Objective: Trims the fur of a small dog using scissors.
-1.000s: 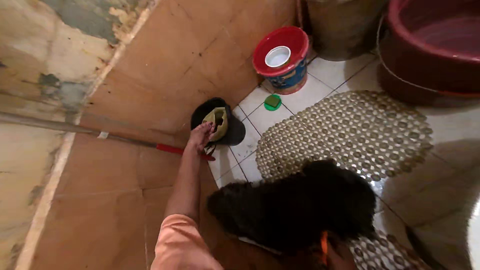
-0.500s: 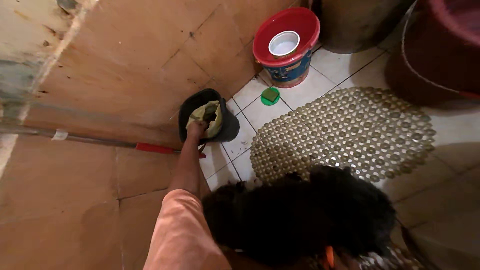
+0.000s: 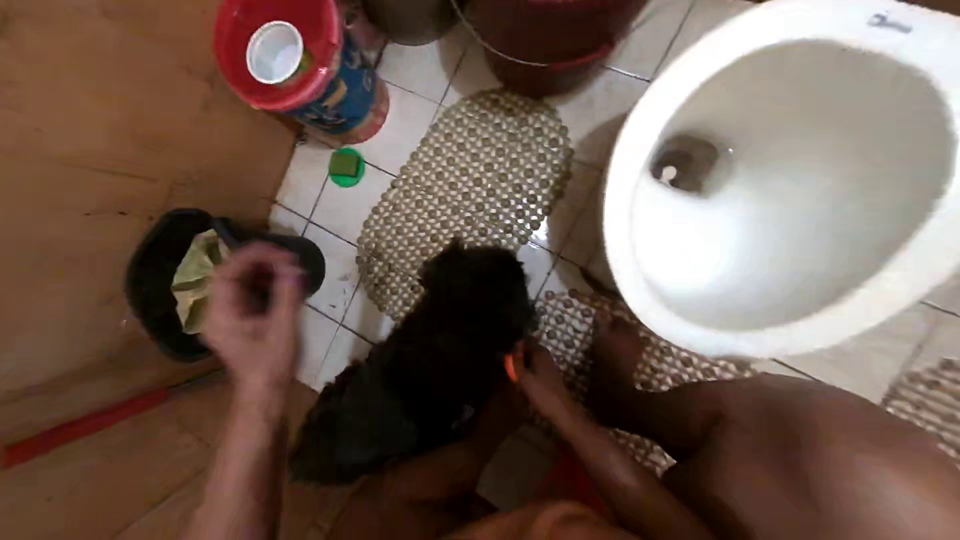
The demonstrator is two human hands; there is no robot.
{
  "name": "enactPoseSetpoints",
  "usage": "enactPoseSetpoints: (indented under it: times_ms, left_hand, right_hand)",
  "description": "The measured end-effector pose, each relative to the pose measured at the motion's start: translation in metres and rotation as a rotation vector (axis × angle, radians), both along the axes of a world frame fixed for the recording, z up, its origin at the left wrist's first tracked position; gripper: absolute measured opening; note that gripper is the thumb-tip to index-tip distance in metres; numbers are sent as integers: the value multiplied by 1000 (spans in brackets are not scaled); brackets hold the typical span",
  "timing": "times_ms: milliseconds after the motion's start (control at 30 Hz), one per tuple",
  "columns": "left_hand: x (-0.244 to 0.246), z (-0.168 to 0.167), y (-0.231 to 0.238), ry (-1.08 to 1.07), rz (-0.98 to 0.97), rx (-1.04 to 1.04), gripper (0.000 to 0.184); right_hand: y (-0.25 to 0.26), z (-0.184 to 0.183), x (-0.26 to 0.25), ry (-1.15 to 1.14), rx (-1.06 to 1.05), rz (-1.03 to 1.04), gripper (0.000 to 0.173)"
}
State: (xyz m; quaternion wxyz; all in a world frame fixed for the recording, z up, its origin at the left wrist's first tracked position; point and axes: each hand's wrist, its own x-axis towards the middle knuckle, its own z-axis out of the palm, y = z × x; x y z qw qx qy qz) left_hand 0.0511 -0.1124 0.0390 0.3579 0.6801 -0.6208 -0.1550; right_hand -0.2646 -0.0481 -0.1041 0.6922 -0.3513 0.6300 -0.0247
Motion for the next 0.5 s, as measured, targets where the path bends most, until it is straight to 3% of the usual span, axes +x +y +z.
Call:
enactPoseSetpoints:
  times_ms: [100,200,233,300,367,433,467,500]
  left_hand:
    - [-150,-4,14,65,-563,330,23]
    - [-241,-43,0,-134,-812,903,29]
    - [-257,-62,-11,-244,-779,1099,32]
    - [-273,-106,-20,-383,-517,1351,41]
    - [-259,-138,9,-329,-180,1159,38]
    - [-254,-90,16,-279,-198,1434,49]
    - [-268,-74,39,-320,-180,1372,49]
    - [-275,-94,85,-377,-79,863,43]
  right_hand:
    - [13,-7,-15,5,-4,-104,52]
    - [18,-1,-30,42,37,-57,52]
    - [17,-3,-33,58,98,-59,50]
    - [15,-8,-40,68,159,-84,50]
    - [13,-10,-48,58,156,-87,51]
    - [13,-11,-54,36,132,-76,51]
    - [12,-10,-55,27,120,-70,51]
    - [9,-8,-56,20,110,-58,52]
